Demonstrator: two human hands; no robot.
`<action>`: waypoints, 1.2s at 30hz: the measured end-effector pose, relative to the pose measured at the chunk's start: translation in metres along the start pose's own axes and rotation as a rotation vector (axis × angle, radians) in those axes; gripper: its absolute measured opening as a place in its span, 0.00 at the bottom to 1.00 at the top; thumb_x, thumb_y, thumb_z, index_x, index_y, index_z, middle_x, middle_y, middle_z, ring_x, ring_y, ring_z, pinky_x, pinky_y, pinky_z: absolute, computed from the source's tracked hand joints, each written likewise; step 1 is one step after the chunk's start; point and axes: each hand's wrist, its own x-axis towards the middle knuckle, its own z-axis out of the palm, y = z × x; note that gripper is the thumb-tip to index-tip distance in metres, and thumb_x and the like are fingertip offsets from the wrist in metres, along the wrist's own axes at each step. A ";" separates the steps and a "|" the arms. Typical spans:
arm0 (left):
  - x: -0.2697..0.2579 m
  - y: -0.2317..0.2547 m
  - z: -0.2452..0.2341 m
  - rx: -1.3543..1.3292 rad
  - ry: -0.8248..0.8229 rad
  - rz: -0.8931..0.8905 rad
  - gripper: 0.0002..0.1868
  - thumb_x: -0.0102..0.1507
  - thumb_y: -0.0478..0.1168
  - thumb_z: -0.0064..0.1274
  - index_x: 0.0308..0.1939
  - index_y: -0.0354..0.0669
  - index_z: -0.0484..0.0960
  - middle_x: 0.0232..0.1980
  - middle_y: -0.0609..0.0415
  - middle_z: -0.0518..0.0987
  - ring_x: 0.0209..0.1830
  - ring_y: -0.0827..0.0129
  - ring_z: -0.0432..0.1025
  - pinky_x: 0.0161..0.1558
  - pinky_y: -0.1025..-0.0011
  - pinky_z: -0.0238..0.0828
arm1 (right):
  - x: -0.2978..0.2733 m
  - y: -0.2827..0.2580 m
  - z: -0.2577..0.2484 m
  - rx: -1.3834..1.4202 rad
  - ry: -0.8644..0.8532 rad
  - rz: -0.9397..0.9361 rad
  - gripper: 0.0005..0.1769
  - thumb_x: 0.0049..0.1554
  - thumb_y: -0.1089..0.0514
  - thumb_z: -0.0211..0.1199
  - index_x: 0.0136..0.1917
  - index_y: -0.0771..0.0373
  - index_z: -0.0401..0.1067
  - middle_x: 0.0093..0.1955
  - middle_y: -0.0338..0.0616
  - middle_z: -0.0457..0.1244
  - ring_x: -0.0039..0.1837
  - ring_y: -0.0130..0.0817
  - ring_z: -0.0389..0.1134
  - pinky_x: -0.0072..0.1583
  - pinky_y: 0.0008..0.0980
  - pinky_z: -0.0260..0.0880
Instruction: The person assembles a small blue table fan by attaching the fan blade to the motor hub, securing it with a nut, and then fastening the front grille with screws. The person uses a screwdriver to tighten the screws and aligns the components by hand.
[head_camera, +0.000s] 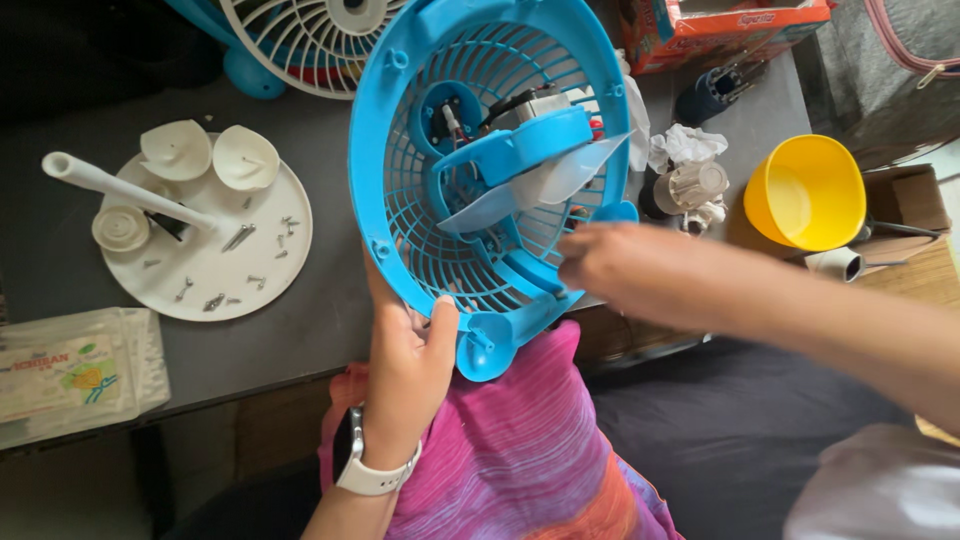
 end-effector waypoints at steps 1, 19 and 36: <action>0.000 0.000 0.001 -0.038 -0.011 0.031 0.34 0.67 0.27 0.43 0.77 0.32 0.49 0.61 0.46 0.75 0.48 0.75 0.75 0.45 0.77 0.76 | -0.005 -0.005 0.003 0.010 0.008 0.036 0.05 0.43 0.68 0.63 0.37 0.68 0.73 0.44 0.52 0.65 0.53 0.51 0.68 0.53 0.45 0.69; -0.002 -0.011 -0.002 0.012 0.012 0.013 0.33 0.68 0.28 0.44 0.76 0.32 0.51 0.59 0.48 0.75 0.42 0.77 0.73 0.39 0.77 0.74 | -0.051 -0.010 0.035 0.182 0.407 0.298 0.16 0.49 0.69 0.64 0.53 0.68 0.77 0.48 0.49 0.65 0.53 0.46 0.68 0.53 0.40 0.69; -0.001 -0.010 -0.002 0.005 0.008 0.008 0.36 0.68 0.28 0.43 0.78 0.33 0.48 0.59 0.46 0.75 0.42 0.76 0.75 0.40 0.77 0.76 | -0.059 0.025 0.037 0.225 0.367 0.148 0.17 0.51 0.70 0.63 0.55 0.66 0.76 0.57 0.52 0.64 0.58 0.48 0.68 0.58 0.40 0.69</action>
